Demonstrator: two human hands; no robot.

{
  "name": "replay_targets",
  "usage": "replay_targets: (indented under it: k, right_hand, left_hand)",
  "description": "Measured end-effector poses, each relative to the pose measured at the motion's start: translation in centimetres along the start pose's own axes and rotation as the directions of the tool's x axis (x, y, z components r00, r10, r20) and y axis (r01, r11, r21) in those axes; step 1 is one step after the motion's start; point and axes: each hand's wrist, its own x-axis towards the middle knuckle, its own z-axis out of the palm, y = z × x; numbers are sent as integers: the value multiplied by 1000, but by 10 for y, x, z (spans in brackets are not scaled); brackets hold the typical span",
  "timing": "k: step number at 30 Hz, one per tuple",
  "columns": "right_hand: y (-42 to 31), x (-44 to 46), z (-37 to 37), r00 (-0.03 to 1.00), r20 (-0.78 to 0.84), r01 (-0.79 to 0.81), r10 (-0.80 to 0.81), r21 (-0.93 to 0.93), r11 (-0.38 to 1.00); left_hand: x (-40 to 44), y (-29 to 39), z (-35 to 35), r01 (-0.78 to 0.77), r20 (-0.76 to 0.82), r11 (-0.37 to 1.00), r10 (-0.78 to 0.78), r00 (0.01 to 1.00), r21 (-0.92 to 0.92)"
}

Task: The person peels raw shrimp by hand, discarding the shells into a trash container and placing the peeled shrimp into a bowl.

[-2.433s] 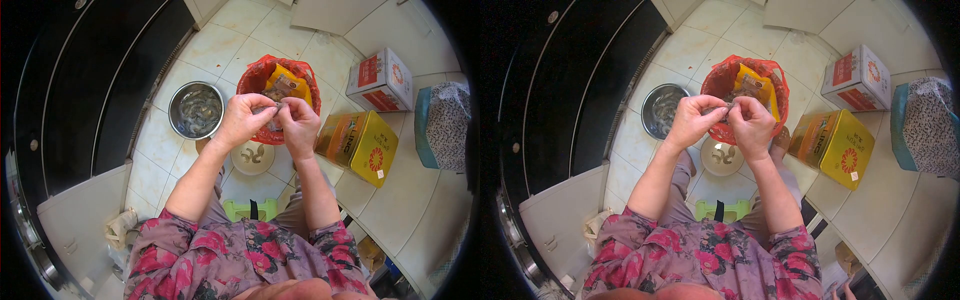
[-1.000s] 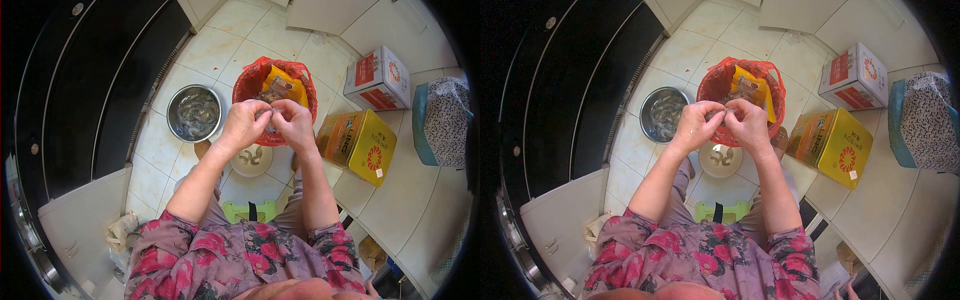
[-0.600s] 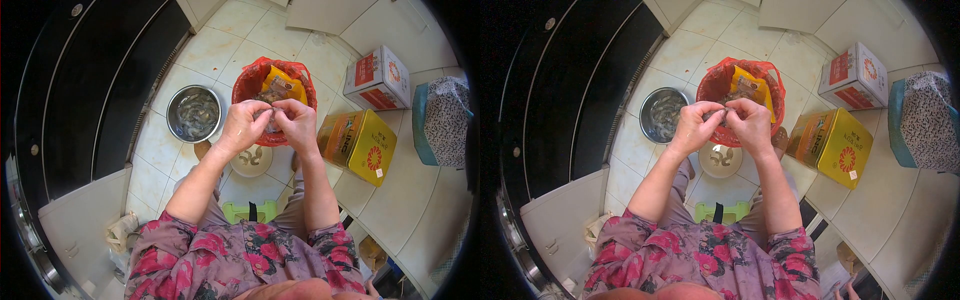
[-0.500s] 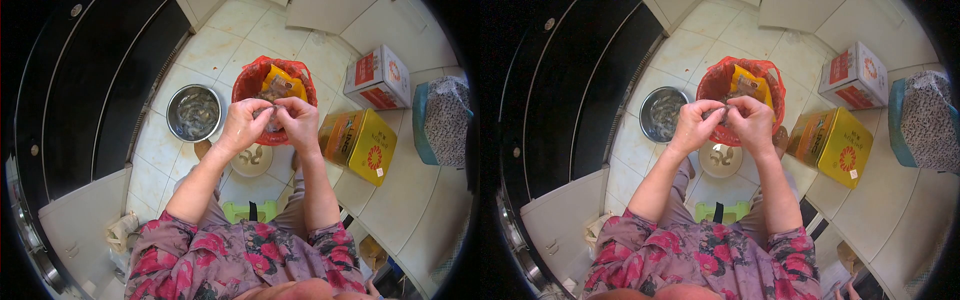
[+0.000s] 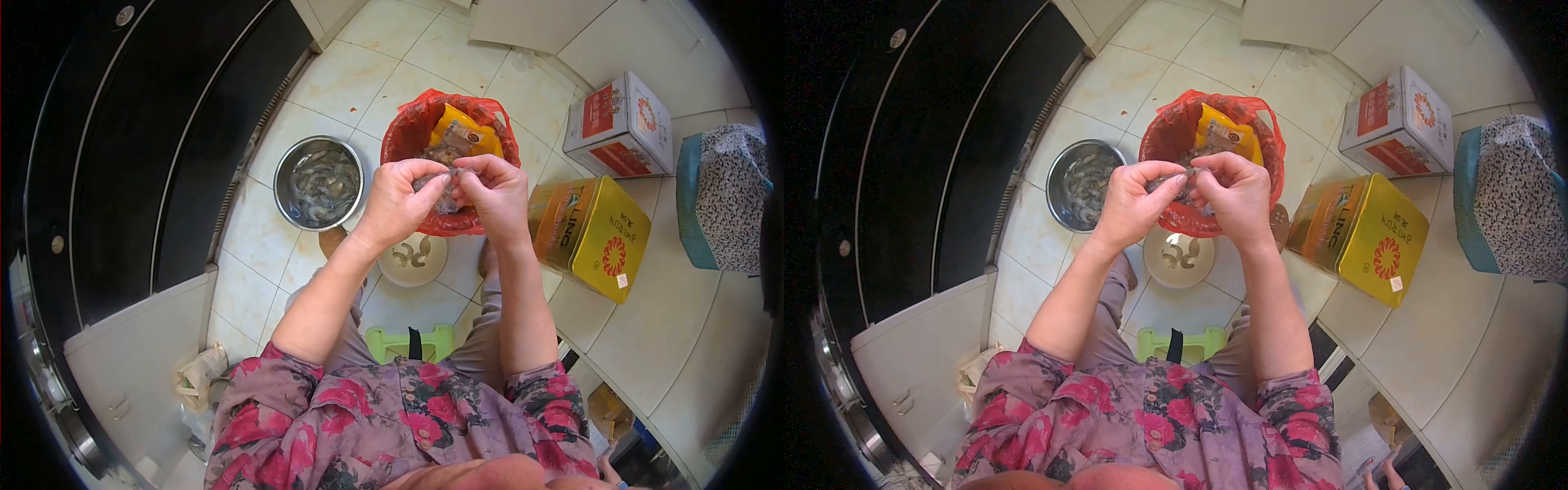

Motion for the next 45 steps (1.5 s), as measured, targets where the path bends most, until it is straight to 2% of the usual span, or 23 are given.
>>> replay_targets:
  k: [4,6,7,9,10,12,13,15,18,20,22,24,30,31,32,33,34,35,36,37,39,41,45]
  right_hand:
    - [3,2,-2,997,-2,81,-82,-142,987]
    - [8,11,-16,970,-179,131,-165,-187,974]
    - [1,10,-22,972,-204,98,-117,-103,990]
    - [-1,11,-26,974,-197,94,-111,-97,991]
    - [0,10,-25,975,-197,85,-100,-85,993]
    - [3,9,-25,981,-176,69,-82,-82,994]
    - [7,11,-23,982,-161,84,-100,-101,991]
    - [14,13,-21,982,-145,101,-118,-119,988]
    - [20,14,-23,973,-137,156,-188,-211,965]
    - [20,15,-26,950,-60,253,-305,-421,871]
    - [16,11,-24,956,-52,236,-290,-456,858]
    - [15,11,-24,960,-44,221,-277,-490,843]
    - [10,11,-17,942,-21,274,-334,-527,805]
    - [16,14,-19,880,25,385,-475,-624,680]
    - [19,16,-21,797,88,474,-597,-705,528]
    - [18,15,-21,797,88,474,-597,-705,528]
    - [16,13,-20,844,47,444,-534,-619,648]
    - [13,11,-20,887,14,401,-462,-521,754]
    - [9,9,-19,887,14,401,-462,-520,754]
    - [4,7,-16,877,58,438,-476,-501,747]
    - [-5,3,-10,866,101,473,-489,-478,740]
    - [-10,-1,-3,837,156,531,-524,-463,710]
    - [-8,-3,-1,831,202,547,-519,-468,694]
  left_hand:
    - [0,-1,-2,-4,-15,1000,4,1000,9]
    - [0,2,-8,18,-34,996,-21,999,-88]
    - [1,-1,-9,17,-33,996,-20,999,-91]
    - [4,-4,-14,54,-16,976,-58,998,-213]
    - [3,-1,-16,55,-21,976,-61,998,-212]
    - [3,7,-17,238,81,852,-226,971,-467]
    - [3,7,-17,238,82,851,-226,971,-468]
    - [4,6,-21,299,146,754,-265,953,-585]
    - [5,8,-24,283,172,713,-227,959,-642]
    - [5,11,-25,269,180,718,-200,963,-643]
    - [5,12,-26,255,188,722,-174,967,-644]
    - [6,12,-25,214,170,806,-143,975,-552]
    - [5,9,-18,88,112,909,-46,993,-408]
    - [5,5,-17,88,112,909,-46,993,-408]
    - [6,1,-15,23,93,941,9,996,-337]
    - [6,0,-14,-43,78,964,65,995,-262]
    - [6,0,-14,-43,77,964,65,995,-262]
    - [5,1,-14,-96,68,982,108,992,-163]
    - [4,2,-14,-147,64,987,151,986,-62]
    - [4,2,-13,-146,64,987,150,987,-62]
    - [3,1,-13,-199,65,976,194,979,92]
    - [3,1,-11,-213,69,970,206,976,114]
    - [3,1,-12,-230,91,959,217,972,167]
